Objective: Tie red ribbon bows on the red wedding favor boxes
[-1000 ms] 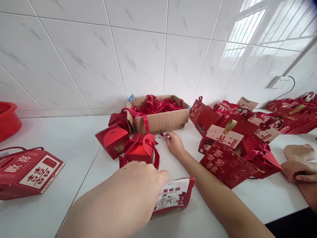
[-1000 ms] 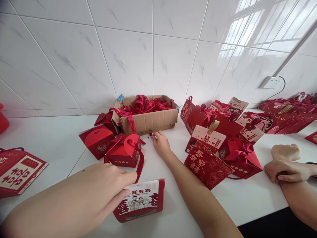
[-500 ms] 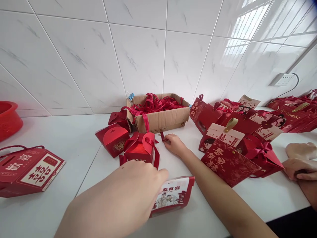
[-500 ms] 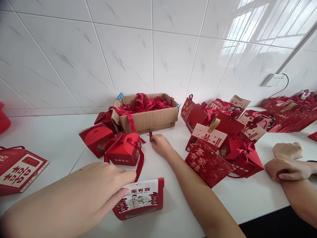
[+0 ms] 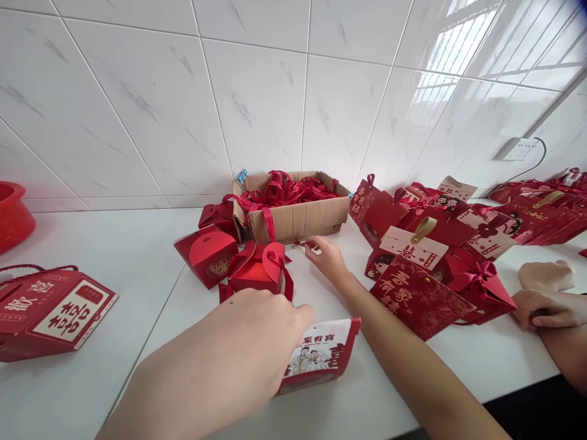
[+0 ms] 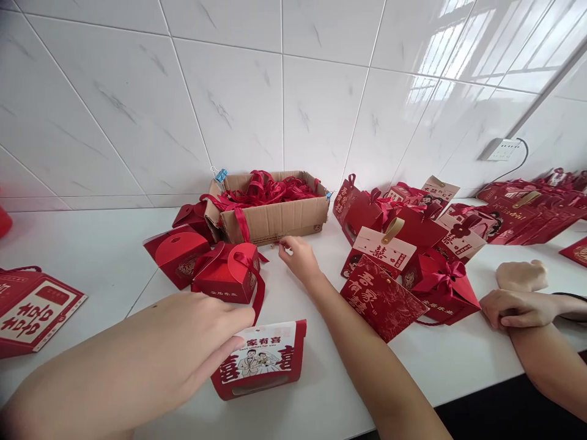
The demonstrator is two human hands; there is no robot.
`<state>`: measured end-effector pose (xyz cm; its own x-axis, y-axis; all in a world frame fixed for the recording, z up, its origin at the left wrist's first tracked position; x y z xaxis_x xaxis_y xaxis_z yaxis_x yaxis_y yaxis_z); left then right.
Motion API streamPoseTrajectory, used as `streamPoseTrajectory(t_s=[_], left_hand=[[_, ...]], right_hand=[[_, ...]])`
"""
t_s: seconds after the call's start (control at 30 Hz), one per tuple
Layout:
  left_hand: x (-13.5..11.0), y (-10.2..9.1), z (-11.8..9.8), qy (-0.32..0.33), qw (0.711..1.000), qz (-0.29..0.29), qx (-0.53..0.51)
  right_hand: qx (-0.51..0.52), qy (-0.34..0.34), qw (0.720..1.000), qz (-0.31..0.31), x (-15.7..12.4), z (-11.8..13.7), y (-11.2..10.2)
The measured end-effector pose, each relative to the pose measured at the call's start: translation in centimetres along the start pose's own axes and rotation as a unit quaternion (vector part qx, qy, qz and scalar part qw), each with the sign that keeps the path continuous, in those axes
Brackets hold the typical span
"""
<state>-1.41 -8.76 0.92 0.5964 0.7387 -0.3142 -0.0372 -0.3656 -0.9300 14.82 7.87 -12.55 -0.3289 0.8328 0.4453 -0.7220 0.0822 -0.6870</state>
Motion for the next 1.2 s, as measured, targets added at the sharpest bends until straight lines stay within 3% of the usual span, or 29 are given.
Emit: streamPoseTrajectory(t_s=[0.2, 0.27, 0.33, 0.43, 0.57, 0.7, 0.77, 0.9, 1.2], left_hand=[[2.5, -1.1, -1.3, 0.026, 0.998, 0.008, 0.056], [3.3, -1.3, -1.9, 0.043, 0.998, 0.006, 0.049], [3.9, -1.4, -2.2, 0.055, 0.998, -0.005, 0.028], [4.2, -1.4, -2.1, 0.061, 0.997, -0.011, -0.035], [3.8, -2.1, -0.7, 0.056, 0.987, -0.027, -0.148], [3.9, -3.5, 0.8, 0.024, 0.946, -0.235, -0.222], [4.2, -3.8, 1.2, 0.036, 0.920, -0.307, -0.241], [4.8, -3.9, 1.0, 0.095, 0.916, -0.300, -0.249], [4.7, -3.8, 1.0, 0.133, 0.912, -0.341, -0.185]], right_hand=[[0.068, -0.025, 0.986, -0.151, 0.7, 4.1, -6.6], [0.161, -0.062, 0.969, -0.178, 0.4, 5.3, -8.8], [0.217, -0.088, 0.960, -0.152, 0.1, 6.1, -10.5], [0.256, -0.121, 0.957, -0.062, -0.4, 6.6, -12.0], [0.269, -0.177, 0.945, 0.060, -0.9, 6.8, -12.3], [0.294, -0.219, 0.917, 0.159, -1.2, 7.4, -11.8], [0.322, -0.238, 0.898, 0.182, -1.3, 7.8, -11.7], [0.366, -0.252, 0.873, 0.199, -1.4, 8.1, -11.6], [0.404, -0.220, 0.870, 0.179, -1.2, 7.8, -11.1]])
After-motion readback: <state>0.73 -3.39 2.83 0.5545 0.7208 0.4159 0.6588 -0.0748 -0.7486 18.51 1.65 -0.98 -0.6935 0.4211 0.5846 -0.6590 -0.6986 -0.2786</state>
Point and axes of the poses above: each hand's wrist, its own x-axis towards the middle knuckle, its own y-axis out of the palm, z = x × y, the point moved 2 cm from there along x, towards the middle knuckle, and after that the axes turned 12 degrees about z, right-handed, at the moved point
